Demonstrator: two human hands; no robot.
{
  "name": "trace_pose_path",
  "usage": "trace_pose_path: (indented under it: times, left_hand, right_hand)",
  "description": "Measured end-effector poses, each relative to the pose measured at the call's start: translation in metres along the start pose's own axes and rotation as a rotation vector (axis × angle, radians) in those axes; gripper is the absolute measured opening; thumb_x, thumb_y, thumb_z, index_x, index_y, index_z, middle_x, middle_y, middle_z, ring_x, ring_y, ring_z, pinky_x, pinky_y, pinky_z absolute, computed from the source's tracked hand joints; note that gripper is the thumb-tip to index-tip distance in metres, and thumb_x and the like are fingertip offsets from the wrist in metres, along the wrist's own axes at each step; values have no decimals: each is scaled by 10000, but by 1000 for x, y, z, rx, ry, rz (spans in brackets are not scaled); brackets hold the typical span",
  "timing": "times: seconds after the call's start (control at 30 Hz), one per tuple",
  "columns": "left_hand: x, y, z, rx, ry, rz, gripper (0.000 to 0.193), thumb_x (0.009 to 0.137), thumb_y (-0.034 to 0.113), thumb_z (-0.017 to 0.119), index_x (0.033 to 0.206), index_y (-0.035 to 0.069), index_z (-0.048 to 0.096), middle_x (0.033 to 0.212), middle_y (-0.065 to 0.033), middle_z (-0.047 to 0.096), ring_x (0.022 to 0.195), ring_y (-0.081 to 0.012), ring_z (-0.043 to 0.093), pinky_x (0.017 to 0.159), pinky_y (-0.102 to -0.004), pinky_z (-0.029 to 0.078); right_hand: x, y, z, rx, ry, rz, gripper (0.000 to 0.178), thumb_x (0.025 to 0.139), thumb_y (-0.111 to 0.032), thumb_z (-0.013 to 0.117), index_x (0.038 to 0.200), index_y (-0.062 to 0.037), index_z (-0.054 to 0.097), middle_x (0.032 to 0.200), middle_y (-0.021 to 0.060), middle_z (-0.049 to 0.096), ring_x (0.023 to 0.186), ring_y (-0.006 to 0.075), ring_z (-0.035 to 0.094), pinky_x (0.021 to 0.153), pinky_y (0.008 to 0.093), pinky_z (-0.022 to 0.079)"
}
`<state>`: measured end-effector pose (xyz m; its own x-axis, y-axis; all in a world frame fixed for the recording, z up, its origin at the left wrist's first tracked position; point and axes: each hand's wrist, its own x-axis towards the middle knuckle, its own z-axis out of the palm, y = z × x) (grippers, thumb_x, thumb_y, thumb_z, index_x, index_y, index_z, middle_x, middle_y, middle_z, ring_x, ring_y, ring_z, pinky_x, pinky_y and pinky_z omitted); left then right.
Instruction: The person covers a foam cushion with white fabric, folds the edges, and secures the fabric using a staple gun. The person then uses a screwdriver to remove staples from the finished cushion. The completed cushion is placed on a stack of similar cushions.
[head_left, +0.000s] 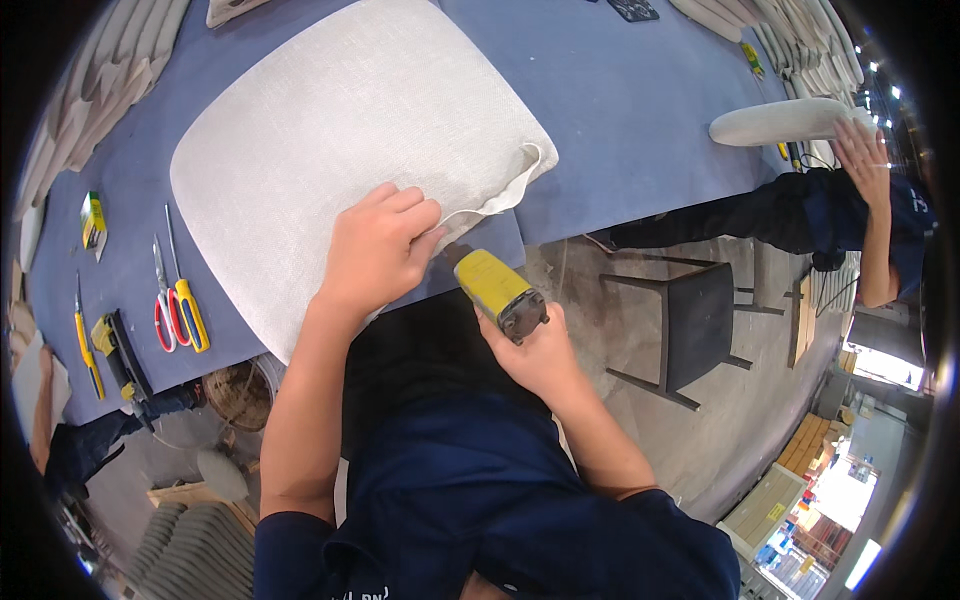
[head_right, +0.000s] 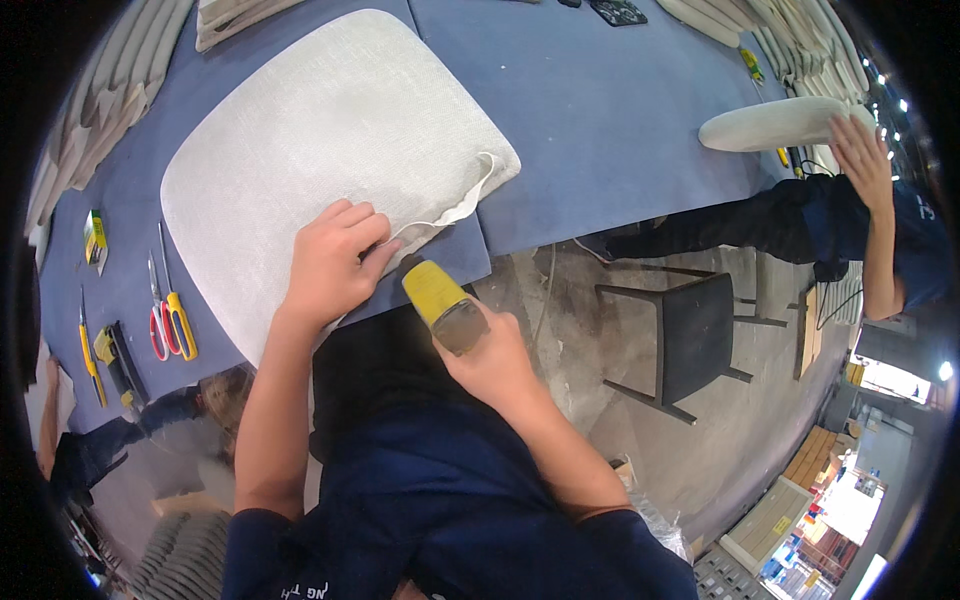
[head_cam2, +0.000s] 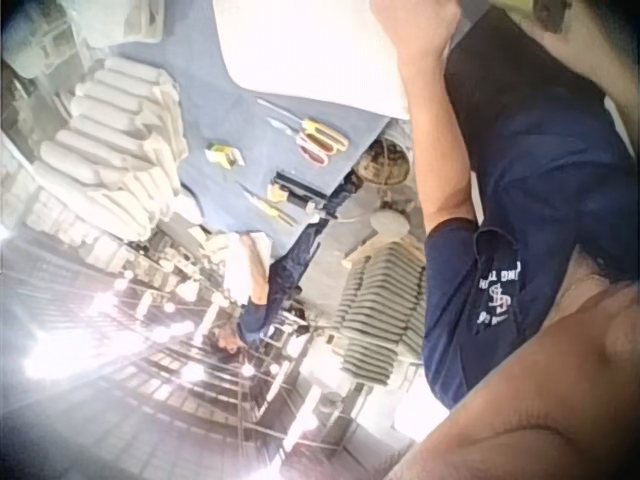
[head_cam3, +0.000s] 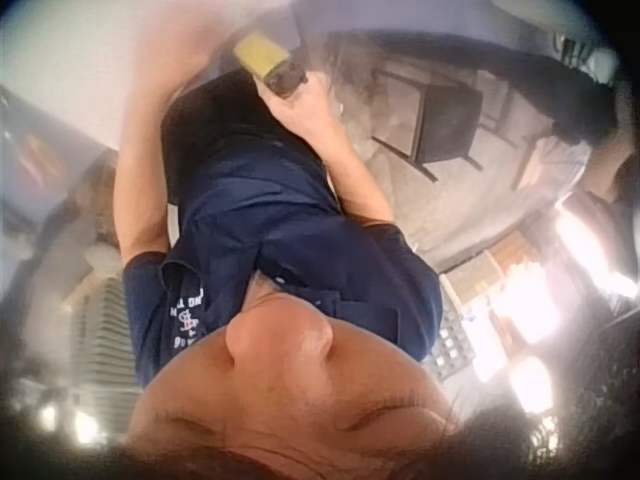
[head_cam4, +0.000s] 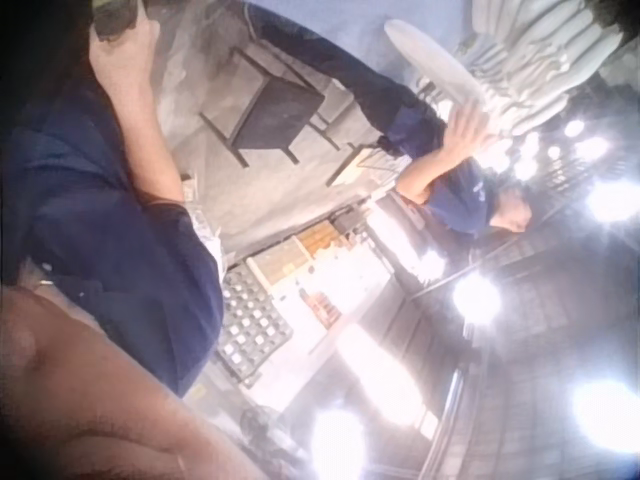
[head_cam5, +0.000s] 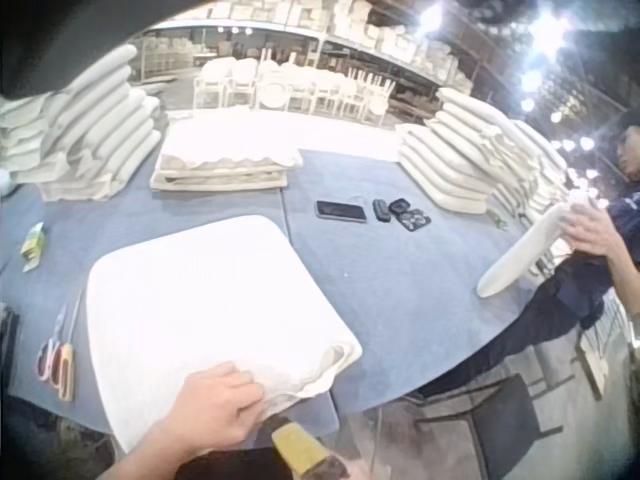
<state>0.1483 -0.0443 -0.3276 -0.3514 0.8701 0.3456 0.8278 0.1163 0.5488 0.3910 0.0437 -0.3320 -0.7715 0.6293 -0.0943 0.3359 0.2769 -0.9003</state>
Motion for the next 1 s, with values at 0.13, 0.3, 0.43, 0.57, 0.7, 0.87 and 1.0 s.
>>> trace_pose_path:
  times: [0.13,0.3,0.43,0.57,0.7,0.87,1.0]
  left_hand:
    - [-5,-1,4,7,10,-41,255,926,169,862,834,71,645,825,-88,615,825,-329,625,711,-470,518]
    - [-6,1,7,8,27,-60,257,939,175,851,836,71,639,824,-91,602,815,-331,615,706,-470,513]
    - [-6,-1,12,39,20,-38,234,944,183,844,855,78,655,845,-86,615,829,-329,630,711,-467,526]
    - [2,1,-4,32,-55,9,185,932,154,846,891,74,684,888,-80,657,868,-325,663,729,-455,548]
    - [-1,3,-17,-57,-58,-23,152,914,99,850,898,59,704,896,-91,687,897,-333,678,758,-456,549]
    - [-5,-5,-6,-112,16,-92,157,909,82,853,874,51,704,859,-104,682,889,-347,675,778,-469,538]
    - [-9,-5,-2,-100,36,-108,163,911,89,856,874,48,703,857,-104,681,872,-345,672,771,-467,535]
  right_hand:
    - [-2,2,3,-41,-43,-20,376,869,-55,881,1214,8,743,982,217,815,904,455,795,792,468,635]
    - [-1,8,6,-158,-50,-79,408,857,-38,865,1241,2,734,985,231,803,903,485,770,790,501,625]
    - [8,-3,7,-143,-110,36,363,884,-43,844,1228,8,742,1020,248,803,955,509,760,809,506,629]
    - [10,-3,6,-71,-56,7,318,898,-41,833,1201,13,751,1042,250,807,990,509,764,829,501,634]
    - [4,-1,6,-53,-25,-29,332,893,-33,837,1211,15,752,1016,244,812,967,495,780,823,494,634]
    - [-4,4,9,-67,-53,-63,423,855,-29,870,1257,21,747,991,243,810,922,476,790,805,479,633]
    - [-4,5,10,-78,-79,-70,470,839,-26,882,1284,23,738,987,241,810,905,469,792,783,465,631]
